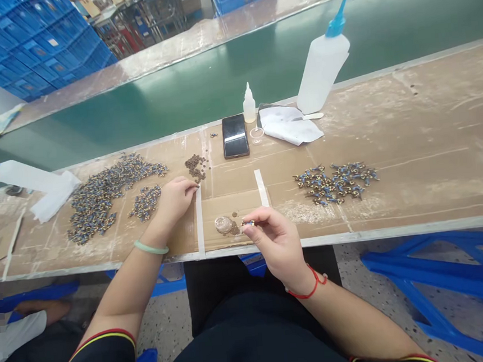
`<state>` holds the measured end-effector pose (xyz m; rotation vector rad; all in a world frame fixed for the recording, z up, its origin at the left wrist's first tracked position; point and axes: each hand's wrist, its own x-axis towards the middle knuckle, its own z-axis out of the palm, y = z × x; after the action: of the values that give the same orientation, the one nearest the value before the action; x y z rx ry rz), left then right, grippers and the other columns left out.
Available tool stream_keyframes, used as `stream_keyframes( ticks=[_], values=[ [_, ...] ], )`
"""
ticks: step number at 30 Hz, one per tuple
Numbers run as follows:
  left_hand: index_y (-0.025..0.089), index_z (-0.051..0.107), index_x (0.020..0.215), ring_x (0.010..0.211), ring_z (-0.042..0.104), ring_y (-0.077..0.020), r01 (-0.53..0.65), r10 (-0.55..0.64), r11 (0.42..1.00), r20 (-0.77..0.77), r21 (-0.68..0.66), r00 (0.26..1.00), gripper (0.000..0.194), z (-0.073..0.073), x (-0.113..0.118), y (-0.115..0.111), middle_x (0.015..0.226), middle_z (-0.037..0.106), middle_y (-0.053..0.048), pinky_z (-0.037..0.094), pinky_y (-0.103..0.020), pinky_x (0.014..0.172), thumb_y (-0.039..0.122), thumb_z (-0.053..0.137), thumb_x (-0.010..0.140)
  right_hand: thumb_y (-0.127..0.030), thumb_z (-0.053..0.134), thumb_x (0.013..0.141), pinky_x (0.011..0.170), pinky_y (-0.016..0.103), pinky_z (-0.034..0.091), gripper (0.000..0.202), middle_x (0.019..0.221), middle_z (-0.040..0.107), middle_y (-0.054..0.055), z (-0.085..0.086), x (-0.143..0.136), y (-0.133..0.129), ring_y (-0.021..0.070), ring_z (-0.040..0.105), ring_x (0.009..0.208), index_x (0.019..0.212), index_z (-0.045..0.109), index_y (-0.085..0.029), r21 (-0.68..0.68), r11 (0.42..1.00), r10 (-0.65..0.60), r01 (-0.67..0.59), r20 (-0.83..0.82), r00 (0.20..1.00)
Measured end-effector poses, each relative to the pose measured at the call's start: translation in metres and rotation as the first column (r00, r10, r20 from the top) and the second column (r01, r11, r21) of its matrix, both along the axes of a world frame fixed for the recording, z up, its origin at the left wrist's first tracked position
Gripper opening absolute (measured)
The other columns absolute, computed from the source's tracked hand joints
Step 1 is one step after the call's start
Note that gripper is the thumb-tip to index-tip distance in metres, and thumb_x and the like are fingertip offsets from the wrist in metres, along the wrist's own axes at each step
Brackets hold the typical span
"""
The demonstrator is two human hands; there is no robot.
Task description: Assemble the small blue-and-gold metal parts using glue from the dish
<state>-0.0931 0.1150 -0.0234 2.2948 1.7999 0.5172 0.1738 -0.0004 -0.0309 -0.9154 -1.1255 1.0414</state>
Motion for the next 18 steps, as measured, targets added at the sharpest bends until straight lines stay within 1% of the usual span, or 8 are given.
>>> stream_keyframes(
  ticks=[3, 6, 9, 13, 15, 16, 17, 18],
  values=[
    [0.021, 0.073, 0.077, 0.089, 0.070, -0.0281, 0.034, -0.035, 0.999, -0.040, -0.019, 0.999, 0.022, 0.003, 0.003, 0.003, 0.089, 0.074, -0.009, 0.056, -0.040, 0.086, 0.013, 0.060, 0.092, -0.053, 0.081, 0.093, 0.061, 0.028, 0.058, 0.028, 0.079, 0.072, 0.003, -0.002, 0.002, 0.001, 0.0163, 0.067, 0.070, 0.092, 0.079, -0.025, -0.006, 1.000, -0.002, 0.002, 0.014, 1.000],
    [0.022, 0.066, 0.072, 0.086, 0.067, -0.0285, 0.056, -0.057, 0.998, -0.059, -0.028, 0.997, 0.024, 0.005, 0.004, 0.004, 0.084, 0.069, -0.009, 0.054, -0.041, 0.085, 0.016, 0.060, 0.093, -0.050, 0.082, 0.093, 0.062, 0.028, 0.058, 0.025, 0.081, 0.072, 0.003, -0.003, 0.002, 0.002, 0.0162, 0.067, 0.071, 0.093, 0.079, -0.025, -0.005, 1.000, 0.003, -0.003, 0.015, 1.000],
    [0.023, 0.064, 0.074, 0.088, 0.066, -0.0286, 0.052, -0.053, 0.999, -0.044, -0.015, 0.998, 0.023, 0.005, 0.001, 0.003, 0.085, 0.067, -0.009, 0.054, -0.041, 0.087, 0.015, 0.057, 0.094, -0.048, 0.082, 0.093, 0.064, 0.029, 0.059, 0.023, 0.082, 0.073, 0.003, -0.004, 0.002, 0.001, 0.0167, 0.069, 0.072, 0.093, 0.079, -0.026, 0.001, 1.000, -0.014, 0.014, 0.014, 1.000],
    [0.022, 0.064, 0.078, 0.089, 0.065, -0.0285, 0.003, -0.003, 1.000, 0.009, 0.013, 1.000, 0.022, 0.001, -0.007, -0.002, 0.086, 0.066, -0.010, 0.055, -0.043, 0.088, 0.011, 0.053, 0.094, -0.044, 0.081, 0.094, 0.068, 0.031, 0.061, 0.019, 0.087, 0.075, 0.004, -0.012, 0.006, 0.000, 0.0179, 0.071, 0.077, 0.095, 0.079, -0.025, -0.012, 0.999, -0.031, 0.032, 0.043, 0.999],
    [0.022, 0.066, 0.082, 0.091, 0.066, -0.0284, -0.026, 0.025, 0.999, 0.040, 0.029, 0.999, 0.021, 0.002, -0.005, -0.012, 0.090, 0.068, -0.010, 0.055, -0.043, 0.088, 0.012, 0.053, 0.095, -0.039, 0.081, 0.094, 0.072, 0.032, 0.060, 0.014, 0.090, 0.076, 0.004, -0.017, 0.008, 0.000, 0.0182, 0.071, 0.081, 0.098, 0.079, -0.025, -0.011, 0.999, -0.040, 0.041, 0.071, 0.997],
    [0.022, 0.068, 0.084, 0.092, 0.067, -0.0282, -0.034, 0.031, 0.999, 0.089, 0.027, 0.996, 0.020, 0.004, -0.001, -0.021, 0.092, 0.070, -0.010, 0.056, -0.043, 0.089, 0.014, 0.054, 0.096, -0.036, 0.081, 0.094, 0.074, 0.033, 0.059, 0.012, 0.092, 0.076, 0.004, -0.019, 0.009, 0.001, 0.0184, 0.071, 0.083, 0.098, 0.079, -0.025, -0.003, 0.999, -0.053, 0.054, 0.086, 0.995],
    [0.022, 0.069, 0.085, 0.093, 0.067, -0.0277, -0.031, 0.028, 0.999, 0.154, 0.017, 0.988, 0.019, 0.007, 0.005, -0.032, 0.094, 0.071, -0.010, 0.056, -0.042, 0.088, 0.016, 0.055, 0.097, -0.033, 0.081, 0.094, 0.077, 0.034, 0.058, 0.010, 0.093, 0.076, 0.004, -0.019, 0.008, 0.002, 0.0188, 0.071, 0.085, 0.099, 0.079, -0.025, 0.012, 0.997, -0.076, 0.075, 0.096, 0.992],
    [0.023, 0.070, 0.085, 0.093, 0.067, -0.0273, -0.018, 0.018, 1.000, 0.277, -0.003, 0.961, 0.018, 0.011, 0.015, -0.046, 0.094, 0.072, -0.010, 0.057, -0.042, 0.087, 0.019, 0.058, 0.098, -0.032, 0.081, 0.094, 0.080, 0.035, 0.058, 0.009, 0.094, 0.076, 0.004, -0.018, 0.006, 0.004, 0.0192, 0.071, 0.086, 0.099, 0.079, -0.025, 0.032, 0.994, -0.104, 0.101, 0.097, 0.990]
  ],
)
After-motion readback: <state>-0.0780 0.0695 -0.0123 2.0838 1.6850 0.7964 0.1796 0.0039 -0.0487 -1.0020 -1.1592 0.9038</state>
